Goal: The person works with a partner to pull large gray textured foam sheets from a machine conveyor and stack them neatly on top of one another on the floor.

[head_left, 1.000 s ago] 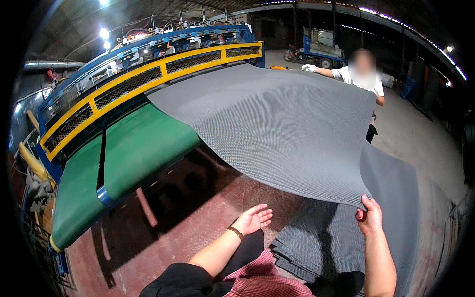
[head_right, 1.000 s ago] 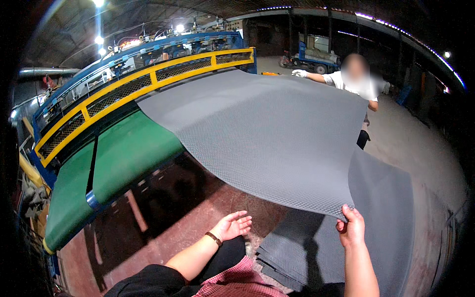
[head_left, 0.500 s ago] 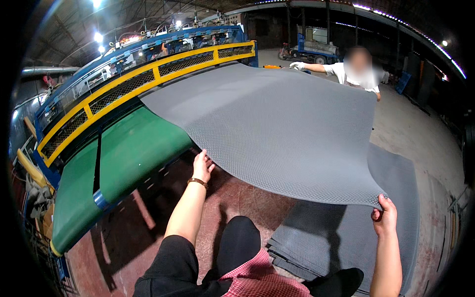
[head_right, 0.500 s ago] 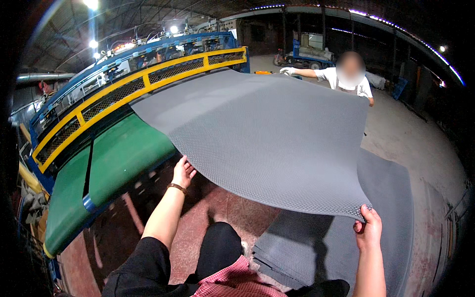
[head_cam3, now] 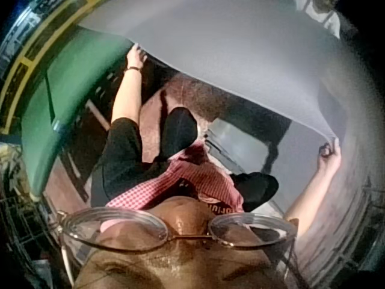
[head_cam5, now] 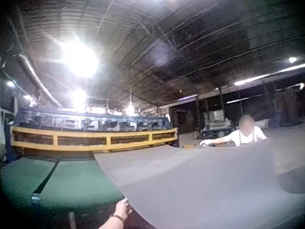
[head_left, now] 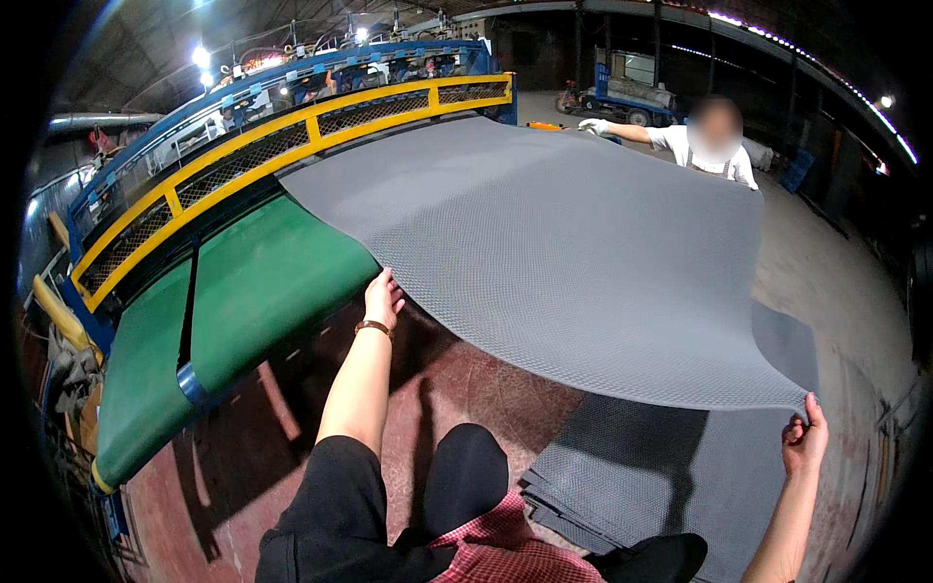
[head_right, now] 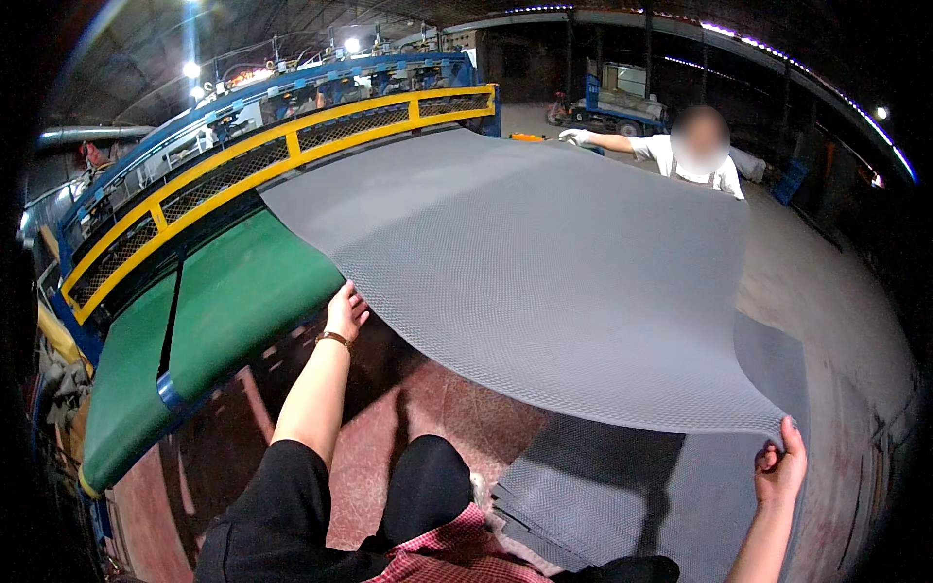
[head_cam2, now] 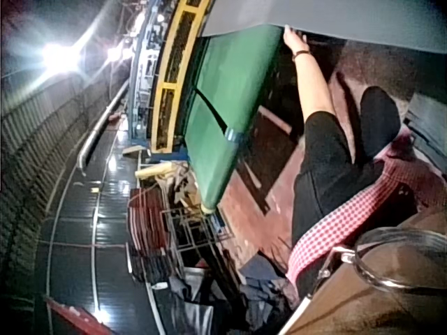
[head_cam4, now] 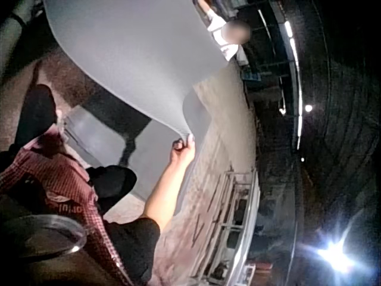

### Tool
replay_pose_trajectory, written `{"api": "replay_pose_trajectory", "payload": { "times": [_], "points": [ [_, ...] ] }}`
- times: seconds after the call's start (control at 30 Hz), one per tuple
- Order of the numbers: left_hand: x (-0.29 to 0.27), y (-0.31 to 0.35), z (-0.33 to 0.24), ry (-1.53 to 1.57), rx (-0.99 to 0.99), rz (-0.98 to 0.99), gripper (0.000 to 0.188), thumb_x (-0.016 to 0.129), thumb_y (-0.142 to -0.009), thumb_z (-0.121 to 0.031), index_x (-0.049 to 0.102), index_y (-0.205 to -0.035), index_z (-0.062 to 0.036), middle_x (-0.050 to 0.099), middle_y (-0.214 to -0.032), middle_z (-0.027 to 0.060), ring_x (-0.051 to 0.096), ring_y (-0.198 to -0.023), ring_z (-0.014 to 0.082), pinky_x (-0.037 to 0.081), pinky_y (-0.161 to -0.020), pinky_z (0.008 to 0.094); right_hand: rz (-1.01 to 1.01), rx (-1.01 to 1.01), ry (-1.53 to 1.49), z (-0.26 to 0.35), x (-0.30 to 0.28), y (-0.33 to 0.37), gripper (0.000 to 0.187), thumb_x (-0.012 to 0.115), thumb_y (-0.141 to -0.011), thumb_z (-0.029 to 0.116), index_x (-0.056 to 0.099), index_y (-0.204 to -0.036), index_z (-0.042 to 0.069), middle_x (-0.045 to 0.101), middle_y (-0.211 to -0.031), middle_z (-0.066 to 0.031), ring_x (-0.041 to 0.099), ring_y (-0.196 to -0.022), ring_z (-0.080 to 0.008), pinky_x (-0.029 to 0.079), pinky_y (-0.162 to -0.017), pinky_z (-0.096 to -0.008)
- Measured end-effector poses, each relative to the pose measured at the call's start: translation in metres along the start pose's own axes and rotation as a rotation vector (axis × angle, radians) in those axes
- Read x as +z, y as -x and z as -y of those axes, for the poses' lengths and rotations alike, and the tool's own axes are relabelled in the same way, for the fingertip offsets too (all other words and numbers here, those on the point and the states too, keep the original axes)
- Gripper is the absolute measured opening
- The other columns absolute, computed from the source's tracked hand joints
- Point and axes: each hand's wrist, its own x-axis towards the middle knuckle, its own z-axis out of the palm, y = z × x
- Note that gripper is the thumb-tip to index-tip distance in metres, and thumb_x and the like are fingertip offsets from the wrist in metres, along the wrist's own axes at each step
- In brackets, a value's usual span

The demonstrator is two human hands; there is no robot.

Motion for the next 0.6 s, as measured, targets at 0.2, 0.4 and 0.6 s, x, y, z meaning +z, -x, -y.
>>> {"api": "replay_pose_trajectory", "payload": {
  "times": [0.2,0.4,0.6],
  "points": [
    [0.004,-0.011,-0.014,0.155,0.015,0.129,0.036,0.051,-0.081,-0.035,0.048,-0.106,-0.0085,0.053,-0.100,0.0042,0.049,-0.083,0.0175,0.040,-0.072,0.0357,-0.102,-0.032,-0.039,0.022,-0.005,-0.007,0.020,0.062,-0.076,0.022,0.044,-0.070,0.016,0.041,-0.051,0.0049,0.033,-0.035,-0.0027,0.024,-0.030,-0.0147],
    [0.010,-0.015,-0.020,0.218,-0.005,0.185,0.038,0.049,-0.083,-0.030,0.045,-0.111,-0.0042,0.052,-0.106,0.0079,0.053,-0.089,0.0228,0.043,-0.072,0.0378,-0.126,-0.049,-0.053,0.032,-0.029,-0.025,0.023,0.061,-0.076,0.025,0.045,-0.063,0.015,0.043,-0.046,0.0038,0.034,-0.032,-0.0040,0.022,-0.029,-0.0170],
    [0.008,-0.021,-0.018,0.194,-0.013,0.163,0.037,0.048,-0.084,-0.028,0.043,-0.112,-0.0030,0.052,-0.107,0.0094,0.054,-0.090,0.0250,0.044,-0.075,0.0416,-0.196,-0.059,-0.030,0.044,-0.054,-0.030,0.032,0.060,-0.076,0.030,0.041,-0.054,0.016,0.043,-0.046,0.0044,0.034,-0.032,-0.0037,0.022,-0.029,-0.0178]
  ]
}}
